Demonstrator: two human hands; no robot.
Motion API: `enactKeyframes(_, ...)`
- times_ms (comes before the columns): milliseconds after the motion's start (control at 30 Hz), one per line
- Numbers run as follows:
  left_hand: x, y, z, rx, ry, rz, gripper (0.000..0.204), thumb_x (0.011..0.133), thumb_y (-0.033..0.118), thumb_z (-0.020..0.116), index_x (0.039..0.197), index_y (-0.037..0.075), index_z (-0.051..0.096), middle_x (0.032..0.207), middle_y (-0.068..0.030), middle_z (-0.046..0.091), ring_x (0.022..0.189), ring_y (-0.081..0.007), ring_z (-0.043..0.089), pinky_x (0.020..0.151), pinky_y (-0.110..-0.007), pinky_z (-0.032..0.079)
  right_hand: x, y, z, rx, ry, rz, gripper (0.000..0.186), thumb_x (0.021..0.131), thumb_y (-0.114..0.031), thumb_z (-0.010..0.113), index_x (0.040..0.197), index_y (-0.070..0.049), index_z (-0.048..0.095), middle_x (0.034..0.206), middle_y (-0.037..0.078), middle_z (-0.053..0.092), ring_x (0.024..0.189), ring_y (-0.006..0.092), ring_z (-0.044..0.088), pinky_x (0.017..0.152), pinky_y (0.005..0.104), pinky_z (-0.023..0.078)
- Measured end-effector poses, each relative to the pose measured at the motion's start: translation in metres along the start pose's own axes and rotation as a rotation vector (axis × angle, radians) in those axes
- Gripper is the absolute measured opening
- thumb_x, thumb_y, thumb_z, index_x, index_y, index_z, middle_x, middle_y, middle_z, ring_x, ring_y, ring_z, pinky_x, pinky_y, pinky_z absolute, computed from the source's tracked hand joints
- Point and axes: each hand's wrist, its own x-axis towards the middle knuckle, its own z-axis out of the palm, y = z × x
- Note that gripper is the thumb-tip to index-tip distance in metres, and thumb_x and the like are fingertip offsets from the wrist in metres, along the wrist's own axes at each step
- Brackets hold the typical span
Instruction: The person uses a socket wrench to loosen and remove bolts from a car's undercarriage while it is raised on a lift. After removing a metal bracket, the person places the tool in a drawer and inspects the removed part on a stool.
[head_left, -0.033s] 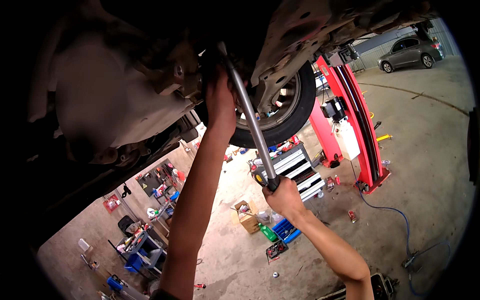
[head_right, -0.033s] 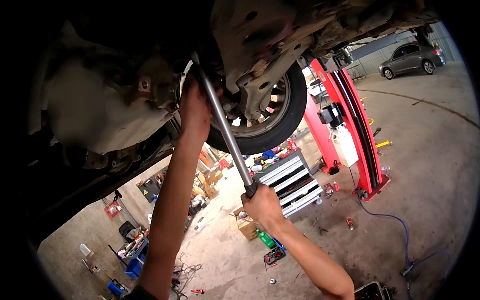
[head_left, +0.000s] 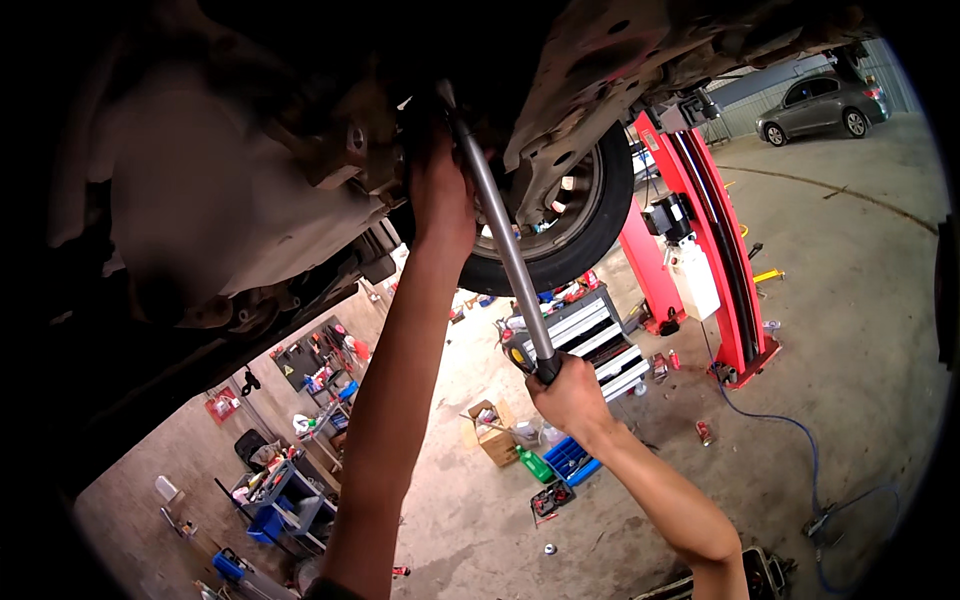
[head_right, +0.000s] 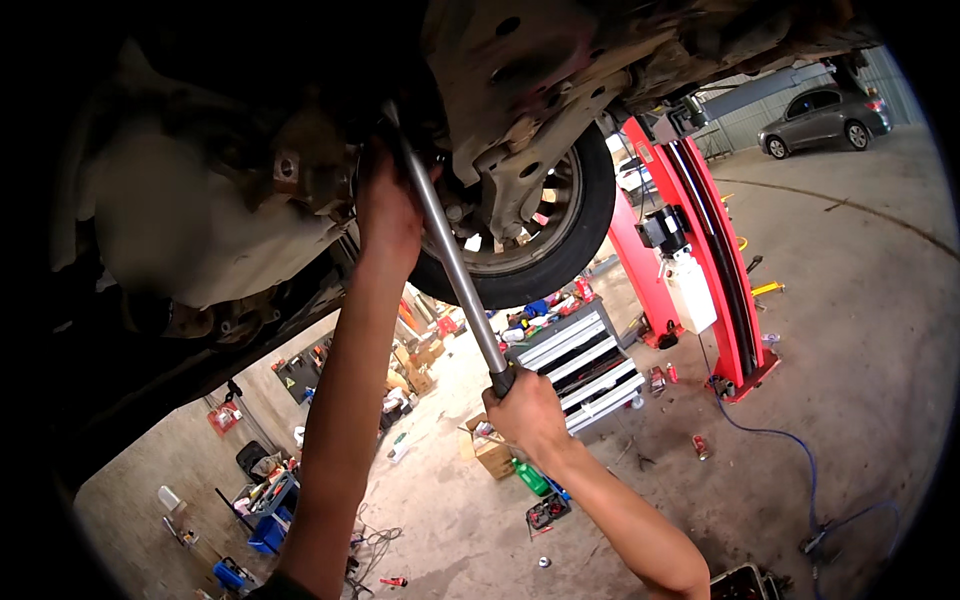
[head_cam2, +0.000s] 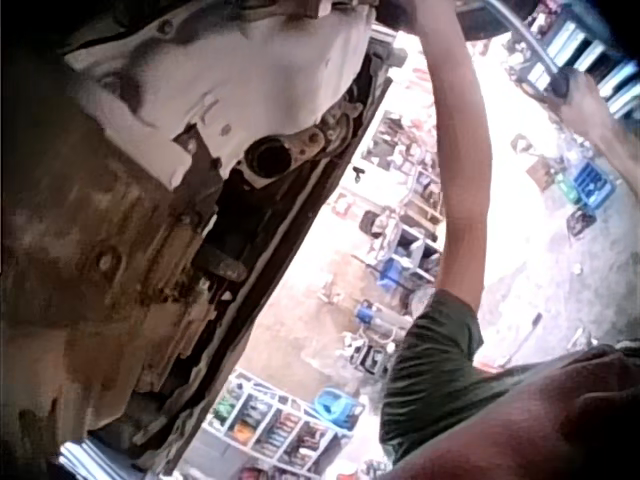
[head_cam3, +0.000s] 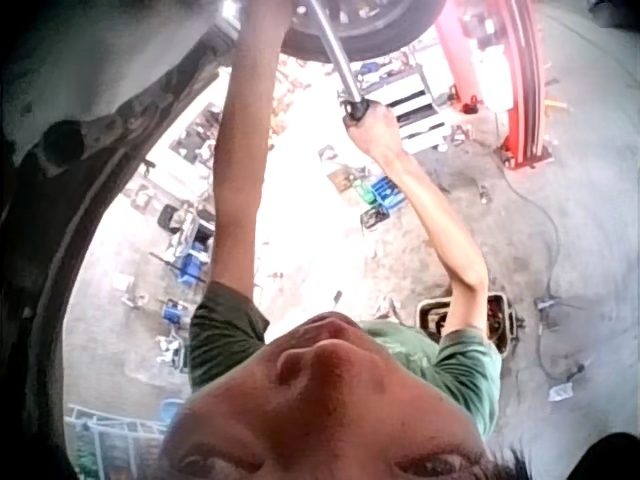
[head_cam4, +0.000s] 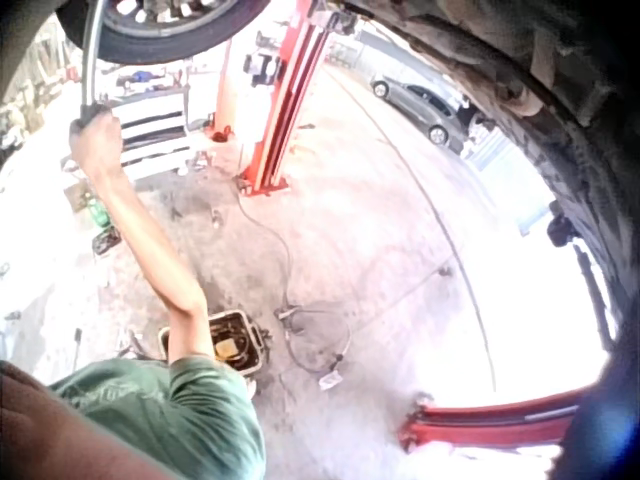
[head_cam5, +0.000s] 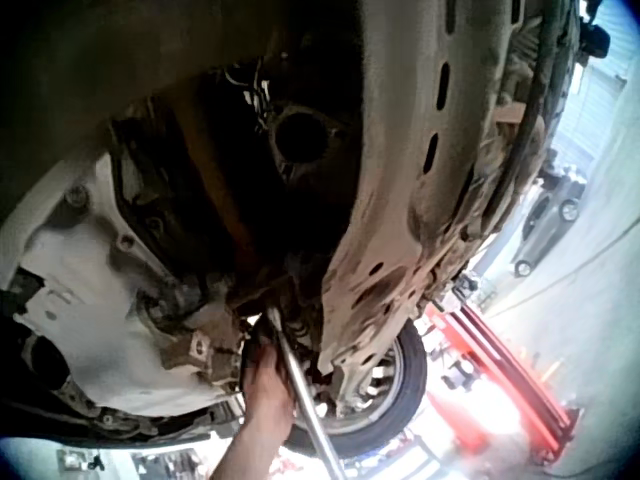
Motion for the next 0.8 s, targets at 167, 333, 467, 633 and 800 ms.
enactKeyframes(167, 0.042, 0.008, 0.016, -0.258, 0.14, -0.138, 0.045, 0.094, 0.043, 0.057, 0.126, 0.012, 0.054, 0.115, -0.0022, 0.058, 0.103, -0.0153, 0.054, 0.091, -0.03, 0.046, 0.001, -0.001, -0.004, -0.017, -0.035, -0.061, 0.029, 0.078, -0.02, 0.064, 0.088, 0.008, 0.063, 0.074, 0.03, 0.063, 0.075, 0.0449, 0.064, 0.071, 0.0465, 0.054)
enactKeyframes(333, 0.049, 0.003, 0.006, -0.327, 0.002, -0.097, 0.024, 0.094, 0.036, 0.058, 0.103, 0.014, 0.061, 0.081, -0.0001, 0.059, 0.065, -0.0139, 0.053, 0.054, -0.027, 0.045, 0.019, 0.001, 0.004, -0.054, -0.019, -0.078, 0.027, 0.077, -0.019, 0.065, 0.084, 0.007, 0.062, 0.072, 0.03, 0.062, 0.074, 0.045, 0.063, 0.069, 0.0472, 0.054)
enactKeyframes(467, 0.046, 0.005, 0.022, -0.351, 0.049, -0.025, 0.028, 0.093, 0.037, 0.061, 0.109, 0.014, 0.062, 0.09, 0.0018, 0.061, 0.074, -0.0106, 0.055, 0.061, -0.025, 0.047, 0.086, 0.026, 0.042, 0.003, 0.081, -0.183, 0.027, 0.078, -0.02, 0.065, 0.086, 0.005, 0.064, 0.074, 0.029, 0.062, 0.077, 0.046, 0.062, 0.07, 0.0476, 0.053)
enactKeyframes(633, 0.041, 0.015, 0.026, -0.259, 0.153, -0.067, 0.037, 0.094, 0.04, 0.059, 0.12, 0.013, 0.058, 0.106, 0.0004, 0.063, 0.088, -0.0124, 0.058, 0.075, -0.027, 0.05, 0.186, 0.023, 0.094, 0.083, 0.085, -0.164, 0.04, 0.078, -0.022, 0.071, 0.11, 0.001, 0.063, 0.096, 0.028, 0.066, 0.098, 0.0399, 0.063, 0.083, 0.0425, 0.051)
enactKeyframes(800, 0.041, 0.011, 0.022, -0.259, 0.145, -0.086, 0.042, 0.095, 0.041, 0.057, 0.125, 0.012, 0.055, 0.111, -0.0003, 0.061, 0.099, -0.0134, 0.057, 0.085, -0.029, 0.048, 0.23, 0.013, 0.11, 0.153, 0.129, -0.206, 0.044, 0.076, -0.022, 0.074, 0.111, 0.002, 0.061, 0.103, 0.028, 0.065, 0.104, 0.0407, 0.06, 0.088, 0.0429, 0.049)
